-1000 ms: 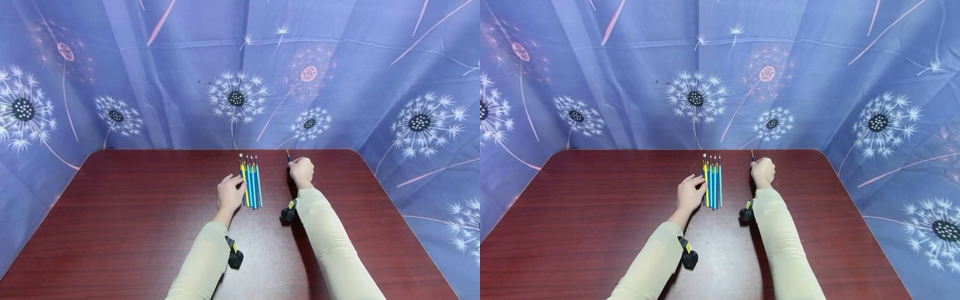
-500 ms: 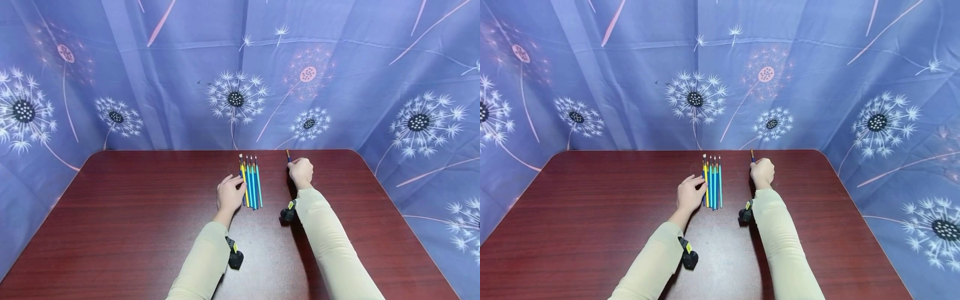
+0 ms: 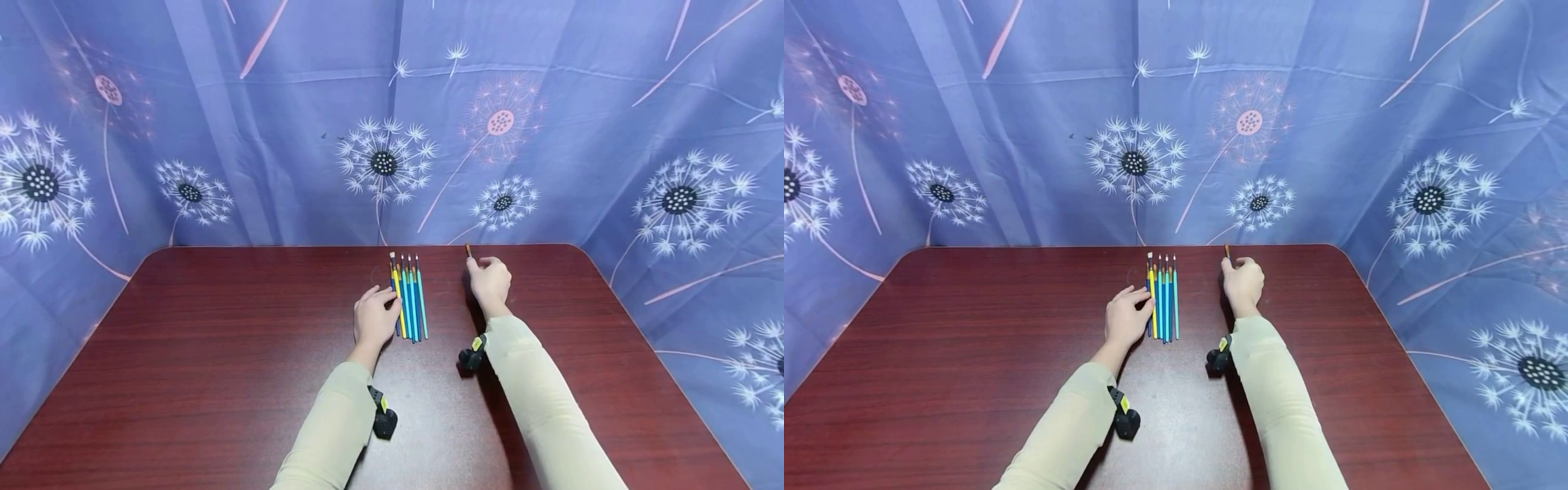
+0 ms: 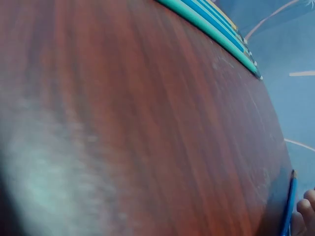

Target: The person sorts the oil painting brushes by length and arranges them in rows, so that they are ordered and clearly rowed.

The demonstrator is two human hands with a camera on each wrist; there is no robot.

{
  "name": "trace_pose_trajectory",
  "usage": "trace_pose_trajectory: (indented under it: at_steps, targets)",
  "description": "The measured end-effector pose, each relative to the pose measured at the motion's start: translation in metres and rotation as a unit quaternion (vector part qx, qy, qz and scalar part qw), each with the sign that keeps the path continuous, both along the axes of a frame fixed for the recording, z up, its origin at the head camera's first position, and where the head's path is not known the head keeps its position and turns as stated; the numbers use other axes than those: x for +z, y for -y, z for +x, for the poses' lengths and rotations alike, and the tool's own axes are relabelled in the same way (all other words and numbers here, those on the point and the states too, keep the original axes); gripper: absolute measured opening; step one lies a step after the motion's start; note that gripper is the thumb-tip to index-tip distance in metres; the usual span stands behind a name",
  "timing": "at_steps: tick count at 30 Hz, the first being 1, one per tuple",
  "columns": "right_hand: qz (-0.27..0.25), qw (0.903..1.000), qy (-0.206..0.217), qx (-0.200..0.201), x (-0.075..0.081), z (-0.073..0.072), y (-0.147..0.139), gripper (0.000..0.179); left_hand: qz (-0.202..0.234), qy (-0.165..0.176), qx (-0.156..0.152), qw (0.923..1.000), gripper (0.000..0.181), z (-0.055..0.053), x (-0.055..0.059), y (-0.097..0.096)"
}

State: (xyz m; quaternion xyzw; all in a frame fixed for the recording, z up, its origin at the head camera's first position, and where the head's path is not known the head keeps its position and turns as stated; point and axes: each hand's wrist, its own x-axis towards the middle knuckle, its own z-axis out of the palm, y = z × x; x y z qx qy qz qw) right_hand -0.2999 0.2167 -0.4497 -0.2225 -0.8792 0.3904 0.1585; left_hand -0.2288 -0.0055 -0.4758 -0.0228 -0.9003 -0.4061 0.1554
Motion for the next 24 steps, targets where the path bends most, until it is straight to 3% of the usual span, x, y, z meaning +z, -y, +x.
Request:
trace_pose_trajectory:
  at_steps: [5,15,21,24]
  targets:
    - [-0.013,0.9991,-0.041,0.0,-0.003,0.005,0.006,0.04,-0.001,0.001,-0.001,1.0,0.025,-0.001,-0.001,0.0]
    - [-0.06,0.9901,-0.12,0.043,-0.004,0.014,0.029,0.03,-0.003,0.007,0.0,1.0,0.025,0.0,0.002,0.001]
    - [-0.124,0.9846,-0.095,0.078,-0.005,0.021,0.044,0.033,0.002,0.011,-0.002,0.9999,0.025,0.0,0.001,0.0]
    - [-0.185,0.9746,-0.077,0.1,-0.005,0.025,0.052,0.035,0.0,0.012,-0.001,0.9999,0.026,0.0,-0.001,0.0]
